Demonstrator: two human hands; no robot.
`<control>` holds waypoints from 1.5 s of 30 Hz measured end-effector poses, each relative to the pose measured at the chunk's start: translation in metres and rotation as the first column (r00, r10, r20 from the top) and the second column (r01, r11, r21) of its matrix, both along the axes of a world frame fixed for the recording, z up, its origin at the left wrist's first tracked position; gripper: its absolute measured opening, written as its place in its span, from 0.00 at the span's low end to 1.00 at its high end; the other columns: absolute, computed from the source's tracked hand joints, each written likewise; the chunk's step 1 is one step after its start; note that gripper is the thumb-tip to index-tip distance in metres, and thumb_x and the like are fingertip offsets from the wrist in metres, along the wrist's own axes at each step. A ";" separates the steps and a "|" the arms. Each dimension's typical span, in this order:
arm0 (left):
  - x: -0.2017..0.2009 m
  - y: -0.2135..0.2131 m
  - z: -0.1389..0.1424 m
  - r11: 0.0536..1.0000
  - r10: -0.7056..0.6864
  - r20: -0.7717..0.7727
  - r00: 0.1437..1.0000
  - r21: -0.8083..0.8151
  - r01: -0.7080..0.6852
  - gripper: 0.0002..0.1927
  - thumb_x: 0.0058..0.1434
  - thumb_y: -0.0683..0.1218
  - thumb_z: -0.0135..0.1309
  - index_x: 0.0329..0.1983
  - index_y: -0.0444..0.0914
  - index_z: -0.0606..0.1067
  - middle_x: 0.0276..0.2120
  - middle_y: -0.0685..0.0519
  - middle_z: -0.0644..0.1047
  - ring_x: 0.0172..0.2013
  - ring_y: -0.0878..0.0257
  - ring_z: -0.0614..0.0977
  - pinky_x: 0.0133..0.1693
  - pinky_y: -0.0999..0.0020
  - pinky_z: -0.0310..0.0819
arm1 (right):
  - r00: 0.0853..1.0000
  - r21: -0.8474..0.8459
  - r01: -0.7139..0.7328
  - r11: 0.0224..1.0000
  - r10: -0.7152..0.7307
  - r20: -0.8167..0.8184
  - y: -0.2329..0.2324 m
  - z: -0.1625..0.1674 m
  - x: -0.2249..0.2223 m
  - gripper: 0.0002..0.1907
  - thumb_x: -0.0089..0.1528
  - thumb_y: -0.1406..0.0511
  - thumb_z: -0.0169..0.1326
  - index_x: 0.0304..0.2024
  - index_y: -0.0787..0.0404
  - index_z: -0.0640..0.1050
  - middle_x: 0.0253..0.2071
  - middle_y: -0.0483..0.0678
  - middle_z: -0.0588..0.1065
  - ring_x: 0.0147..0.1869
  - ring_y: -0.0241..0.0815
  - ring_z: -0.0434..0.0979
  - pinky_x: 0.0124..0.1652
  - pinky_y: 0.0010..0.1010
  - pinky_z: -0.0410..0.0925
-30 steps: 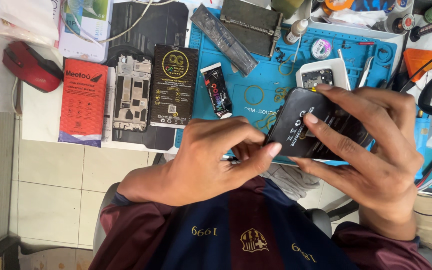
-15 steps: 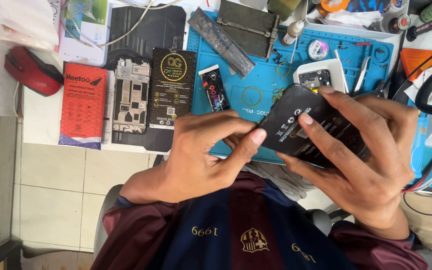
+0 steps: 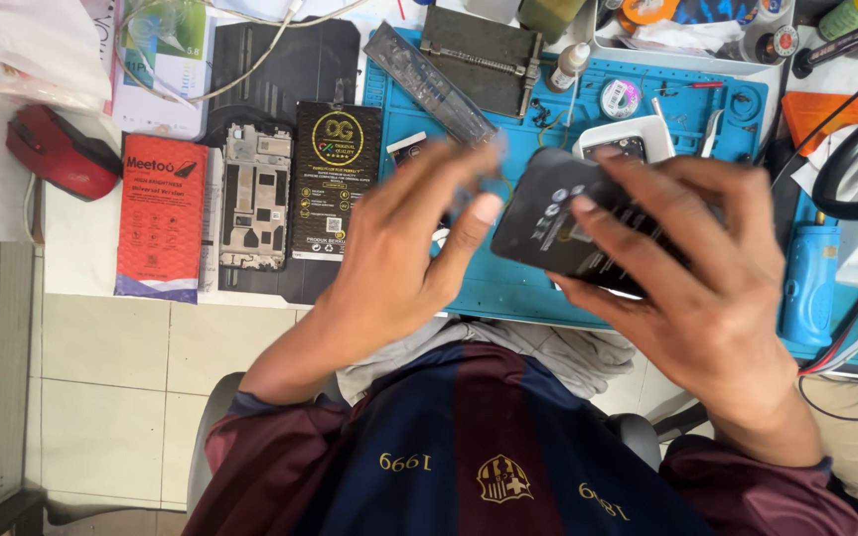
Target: The person holds a phone frame and applies adhesive from a tube around its edge, then aligns a black back cover onto the frame and presses along the edges to secure it. At the end they handle a small flex cable near the phone while other disassembled phones sit in trays on the workbench.
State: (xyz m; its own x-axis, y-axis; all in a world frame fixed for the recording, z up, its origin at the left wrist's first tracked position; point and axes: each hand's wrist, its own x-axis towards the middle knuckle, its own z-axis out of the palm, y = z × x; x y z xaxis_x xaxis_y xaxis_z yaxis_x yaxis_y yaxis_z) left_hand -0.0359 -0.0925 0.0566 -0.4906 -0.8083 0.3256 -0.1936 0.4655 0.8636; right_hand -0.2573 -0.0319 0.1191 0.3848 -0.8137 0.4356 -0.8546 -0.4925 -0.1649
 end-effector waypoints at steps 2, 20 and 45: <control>0.000 -0.016 -0.007 0.998 -0.042 -0.128 0.991 -0.051 0.036 0.32 0.75 0.62 0.46 0.68 0.33 0.64 0.55 0.44 0.74 0.55 0.57 0.78 0.53 0.62 0.79 | 0.991 0.009 -0.086 0.996 0.087 -0.102 0.000 0.002 -0.001 0.25 0.48 0.67 0.67 0.48 0.67 0.82 0.58 0.54 0.75 0.55 0.55 0.71 0.50 0.41 0.69; -0.061 -0.037 -0.045 0.083 -0.681 -0.702 0.208 0.208 0.974 0.27 0.80 0.56 0.53 0.71 0.33 0.67 0.67 0.47 0.73 0.67 0.59 0.72 0.72 0.62 0.64 | 0.564 0.172 -0.611 0.773 0.578 -0.590 0.044 -0.011 0.018 0.28 0.50 0.58 0.49 0.44 0.72 0.83 0.62 0.61 0.74 0.67 0.52 0.66 0.68 0.46 0.54; -0.040 0.022 -0.032 0.153 -0.354 -0.899 0.259 0.217 0.964 0.51 0.63 0.62 0.68 0.77 0.35 0.54 0.62 0.37 0.69 0.64 0.48 0.72 0.70 0.56 0.58 | 0.757 0.192 -0.067 0.979 -0.076 0.649 0.080 -0.008 -0.057 0.12 0.64 0.69 0.53 0.49 0.66 0.79 0.41 0.57 0.76 0.37 0.39 0.79 0.35 0.26 0.74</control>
State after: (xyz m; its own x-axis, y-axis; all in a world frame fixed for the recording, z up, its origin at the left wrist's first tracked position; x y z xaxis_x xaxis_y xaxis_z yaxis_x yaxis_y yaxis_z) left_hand -0.0756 -0.0710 0.0245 -0.8862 -0.2506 0.3896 0.4513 -0.6568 0.6041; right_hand -0.3145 0.0484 0.1113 0.0626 -0.9082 0.4139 -0.5070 -0.3861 -0.7706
